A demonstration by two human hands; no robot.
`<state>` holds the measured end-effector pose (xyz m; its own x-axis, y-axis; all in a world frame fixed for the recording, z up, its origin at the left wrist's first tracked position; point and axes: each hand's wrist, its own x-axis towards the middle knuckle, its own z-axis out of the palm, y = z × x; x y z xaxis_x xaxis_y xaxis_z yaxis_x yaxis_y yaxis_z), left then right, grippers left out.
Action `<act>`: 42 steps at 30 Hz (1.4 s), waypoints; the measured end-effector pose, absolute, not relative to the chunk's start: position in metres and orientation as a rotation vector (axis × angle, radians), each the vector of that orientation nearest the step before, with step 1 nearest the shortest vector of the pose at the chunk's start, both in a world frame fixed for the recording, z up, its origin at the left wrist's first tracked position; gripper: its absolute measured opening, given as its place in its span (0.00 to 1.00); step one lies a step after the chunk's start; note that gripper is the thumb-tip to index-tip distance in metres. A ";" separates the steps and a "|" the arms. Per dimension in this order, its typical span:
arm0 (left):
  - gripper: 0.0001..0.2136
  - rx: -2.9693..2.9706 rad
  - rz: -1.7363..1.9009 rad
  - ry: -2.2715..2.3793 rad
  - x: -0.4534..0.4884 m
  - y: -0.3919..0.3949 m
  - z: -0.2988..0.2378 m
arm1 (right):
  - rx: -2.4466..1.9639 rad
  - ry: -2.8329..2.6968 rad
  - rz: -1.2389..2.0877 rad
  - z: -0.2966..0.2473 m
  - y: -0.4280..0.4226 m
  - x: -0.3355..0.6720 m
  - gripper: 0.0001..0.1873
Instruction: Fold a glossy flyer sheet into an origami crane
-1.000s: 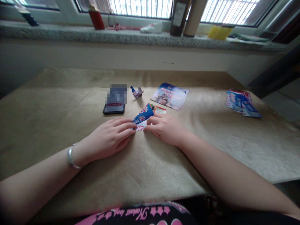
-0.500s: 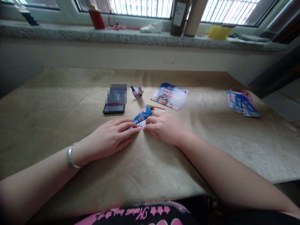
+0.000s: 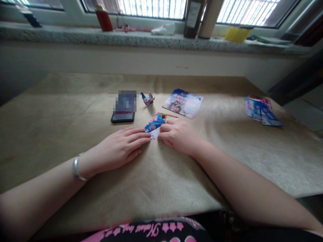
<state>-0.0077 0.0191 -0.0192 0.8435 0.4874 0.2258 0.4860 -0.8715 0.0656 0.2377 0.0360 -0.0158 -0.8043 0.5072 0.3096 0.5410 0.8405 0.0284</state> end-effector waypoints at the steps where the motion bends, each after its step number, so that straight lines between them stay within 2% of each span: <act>1: 0.18 3.009 0.366 0.792 -0.008 0.019 -0.019 | -0.796 -2.727 -0.166 -0.016 0.036 0.238 0.11; 42: 0.17 2.989 0.281 0.810 -0.012 0.020 -0.020 | -1.165 -2.832 -0.086 -0.005 0.035 0.269 0.12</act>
<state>-0.0117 0.0195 -0.0201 0.8481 0.5035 0.1651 0.4978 -0.8638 0.0779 0.2690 0.0347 -0.0046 -0.7082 0.6998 0.0935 0.7041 0.7097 0.0219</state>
